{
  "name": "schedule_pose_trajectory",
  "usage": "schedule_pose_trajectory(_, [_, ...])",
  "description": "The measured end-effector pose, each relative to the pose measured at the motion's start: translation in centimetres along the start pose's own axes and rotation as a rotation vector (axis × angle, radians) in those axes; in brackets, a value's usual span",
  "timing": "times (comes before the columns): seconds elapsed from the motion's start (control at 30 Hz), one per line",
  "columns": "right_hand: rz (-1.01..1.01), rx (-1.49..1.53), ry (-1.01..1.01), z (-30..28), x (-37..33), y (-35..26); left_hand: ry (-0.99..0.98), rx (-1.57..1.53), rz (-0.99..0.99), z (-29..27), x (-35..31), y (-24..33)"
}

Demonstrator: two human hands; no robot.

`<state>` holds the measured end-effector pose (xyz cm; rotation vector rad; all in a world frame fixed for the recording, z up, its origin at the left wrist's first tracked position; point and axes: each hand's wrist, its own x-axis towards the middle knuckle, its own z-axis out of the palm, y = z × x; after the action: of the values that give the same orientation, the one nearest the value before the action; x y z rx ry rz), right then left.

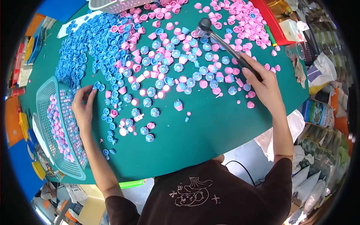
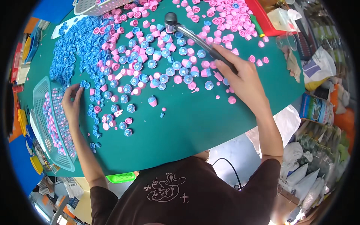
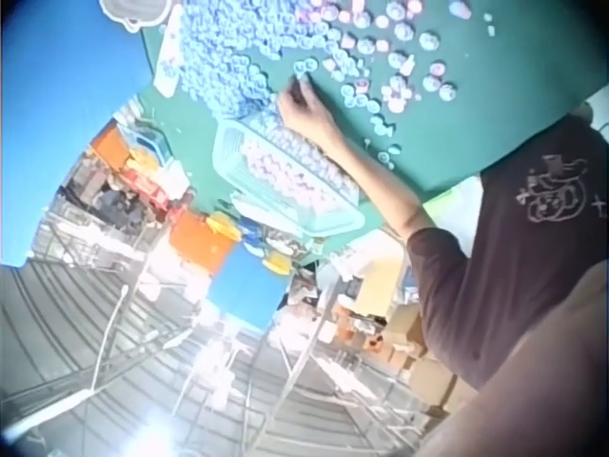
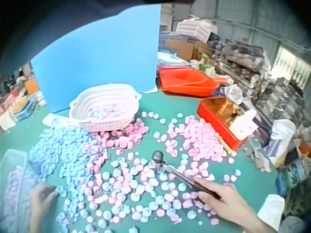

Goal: Assembling and sorting small pink and blue toy buttons using a small hammer.

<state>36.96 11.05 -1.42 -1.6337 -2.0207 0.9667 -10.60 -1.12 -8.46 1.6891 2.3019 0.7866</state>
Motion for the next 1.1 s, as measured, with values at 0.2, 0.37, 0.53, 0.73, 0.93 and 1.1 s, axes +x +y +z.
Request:
schedule_pose_trajectory(0.2, [0.032,-0.118,-0.091,-0.2,2.0,-0.6,-0.060,-0.021,0.009,-0.7,1.0,0.2])
schedule_pose_trajectory(0.37, [0.076,-0.100,-0.075,-0.2,2.4,-0.1,0.044,-0.073,-0.016,-2.0,3.6,5.6])
schedule_pose_trajectory(0.53, [0.035,0.110,-0.003,-0.4,2.4,0.7,-0.028,-0.246,0.439,4.3,7.8,17.8])
schedule_pose_trajectory(0.73, [0.008,0.077,0.035,-1.1,1.1,1.0,-0.025,-0.138,0.638,12.1,10.1,22.7])
schedule_pose_trajectory(0.93, [-0.013,0.083,0.061,-1.5,0.4,3.0,-0.016,-0.027,0.605,14.5,10.3,23.4])
schedule_pose_trajectory(1.1, [-0.008,0.097,0.046,-1.7,0.3,3.2,-0.053,0.020,0.614,14.1,10.4,23.7])
